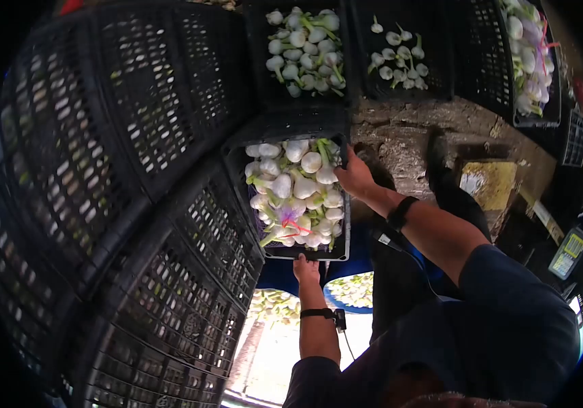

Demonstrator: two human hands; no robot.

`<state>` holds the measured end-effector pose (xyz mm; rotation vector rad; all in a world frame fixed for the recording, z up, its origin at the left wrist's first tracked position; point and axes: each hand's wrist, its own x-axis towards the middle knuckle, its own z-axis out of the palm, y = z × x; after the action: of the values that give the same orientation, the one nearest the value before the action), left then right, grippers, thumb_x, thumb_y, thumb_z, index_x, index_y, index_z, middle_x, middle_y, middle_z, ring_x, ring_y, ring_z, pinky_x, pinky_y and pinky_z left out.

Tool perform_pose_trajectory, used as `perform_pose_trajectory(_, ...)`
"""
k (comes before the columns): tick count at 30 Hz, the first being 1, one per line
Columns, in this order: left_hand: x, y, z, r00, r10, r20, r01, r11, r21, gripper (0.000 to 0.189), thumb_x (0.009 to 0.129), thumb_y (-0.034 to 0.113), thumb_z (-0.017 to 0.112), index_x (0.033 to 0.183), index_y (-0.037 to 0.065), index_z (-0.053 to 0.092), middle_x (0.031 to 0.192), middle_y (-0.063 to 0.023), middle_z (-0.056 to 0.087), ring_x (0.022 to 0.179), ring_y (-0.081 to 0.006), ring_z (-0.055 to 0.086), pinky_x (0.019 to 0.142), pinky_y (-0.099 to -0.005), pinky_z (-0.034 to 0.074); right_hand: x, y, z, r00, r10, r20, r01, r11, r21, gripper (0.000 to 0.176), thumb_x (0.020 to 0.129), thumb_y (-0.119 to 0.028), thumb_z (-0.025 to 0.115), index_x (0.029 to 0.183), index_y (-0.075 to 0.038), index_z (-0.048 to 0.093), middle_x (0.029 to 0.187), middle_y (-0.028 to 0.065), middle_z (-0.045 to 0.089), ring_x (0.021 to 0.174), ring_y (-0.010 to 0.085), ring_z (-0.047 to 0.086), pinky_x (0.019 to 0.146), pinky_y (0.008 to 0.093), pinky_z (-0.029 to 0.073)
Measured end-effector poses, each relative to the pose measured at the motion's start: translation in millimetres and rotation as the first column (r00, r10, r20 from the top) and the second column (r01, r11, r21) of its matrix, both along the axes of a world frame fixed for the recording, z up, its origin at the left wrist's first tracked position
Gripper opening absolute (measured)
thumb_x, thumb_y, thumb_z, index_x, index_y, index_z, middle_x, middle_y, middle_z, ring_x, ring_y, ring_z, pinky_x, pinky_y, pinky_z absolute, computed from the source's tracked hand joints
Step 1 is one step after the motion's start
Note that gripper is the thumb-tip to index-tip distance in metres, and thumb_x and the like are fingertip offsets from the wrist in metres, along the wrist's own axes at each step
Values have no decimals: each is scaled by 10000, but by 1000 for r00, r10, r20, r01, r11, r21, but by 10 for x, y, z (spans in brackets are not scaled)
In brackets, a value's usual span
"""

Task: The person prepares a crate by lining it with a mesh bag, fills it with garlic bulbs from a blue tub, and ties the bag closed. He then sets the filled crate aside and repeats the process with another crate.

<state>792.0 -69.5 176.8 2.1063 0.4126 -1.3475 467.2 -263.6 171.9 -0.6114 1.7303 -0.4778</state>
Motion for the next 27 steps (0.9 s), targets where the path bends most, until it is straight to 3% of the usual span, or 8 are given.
perform_pose_trajectory(4, 29, -44, 14, 996, -89, 22, 88, 994, 63, 300, 916, 77, 519, 1203, 127, 446, 1131, -111, 559, 1002, -326, 593, 811, -506, 503, -31, -18, 165, 1000, -6, 15, 5, 999, 41, 745, 766, -151, 559, 1421, 10, 242, 1171, 285, 561, 1050, 418, 567, 916, 428, 450)
perform_pose_trajectory(8, 1, -56, 28, 992, -110, 66, 104, 991, 84, 296, 905, 58, 523, 1187, 115, 459, 1109, -105, 567, 994, -315, 598, 801, -478, 513, 72, 118, 112, 997, -55, -63, 56, 998, 20, 722, 775, -144, 546, 1420, -14, 248, 1134, 290, 575, 1035, 422, 572, 905, 438, 453)
perform_pose_trajectory(11, 58, 5, -9, 989, -143, 33, 141, 989, 39, 270, 917, 68, 507, 1176, 121, 457, 1088, -108, 579, 979, -316, 611, 826, -514, 515, -40, 32, 206, 999, -14, 32, 9, 991, 137, 734, 782, -155, 550, 1432, -34, 230, 1099, 294, 587, 1012, 425, 582, 893, 447, 457)
perform_pose_trajectory(15, -24, -63, -1, 987, -151, 54, 148, 987, 66, 270, 915, 67, 505, 1179, 108, 461, 1066, -112, 583, 970, -313, 615, 820, -508, 522, -10, 99, 100, 999, -25, 33, 22, 997, 67, 752, 778, -170, 560, 1438, -40, 224, 1067, 295, 598, 984, 430, 590, 877, 449, 462)
perform_pose_trajectory(18, -39, -60, 40, 993, -101, 64, 97, 993, 66, 265, 917, 67, 499, 1177, 106, 464, 1063, -107, 583, 961, -310, 617, 821, -510, 519, 36, 139, 58, 1000, 22, 17, -24, 988, 152, 738, 778, -178, 566, 1427, -33, 247, 1065, 290, 601, 978, 426, 594, 872, 447, 462)
perform_pose_trajectory(20, -45, -81, 79, 979, -194, 55, 187, 977, 102, 277, 919, 72, 498, 1191, 108, 463, 1067, -110, 578, 969, -312, 614, 829, -508, 517, 16, 149, 24, 999, -14, 38, 7, 987, 164, 696, 783, -177, 566, 1405, -24, 292, 1071, 279, 605, 979, 410, 601, 866, 450, 463)
perform_pose_trajectory(23, -46, -75, 23, 988, -135, 74, 131, 990, 59, 296, 922, 78, 509, 1211, 115, 455, 1099, -112, 563, 998, -299, 606, 827, -484, 518, 67, 262, -43, 997, -80, 6, 80, 995, -58, 668, 781, -168, 567, 1388, -26, 327, 1045, 271, 618, 960, 406, 608, 841, 459, 472)
perform_pose_trajectory(27, -5, -53, 88, 985, -164, 47, 160, 984, 80, 298, 919, 48, 490, 1206, 120, 454, 1111, -109, 558, 961, -278, 607, 829, -475, 512, 85, 304, -148, 999, -23, -39, 23, 1000, -9, 609, 781, -165, 574, 1346, -47, 380, 989, 250, 639, 914, 407, 621, 795, 464, 488)
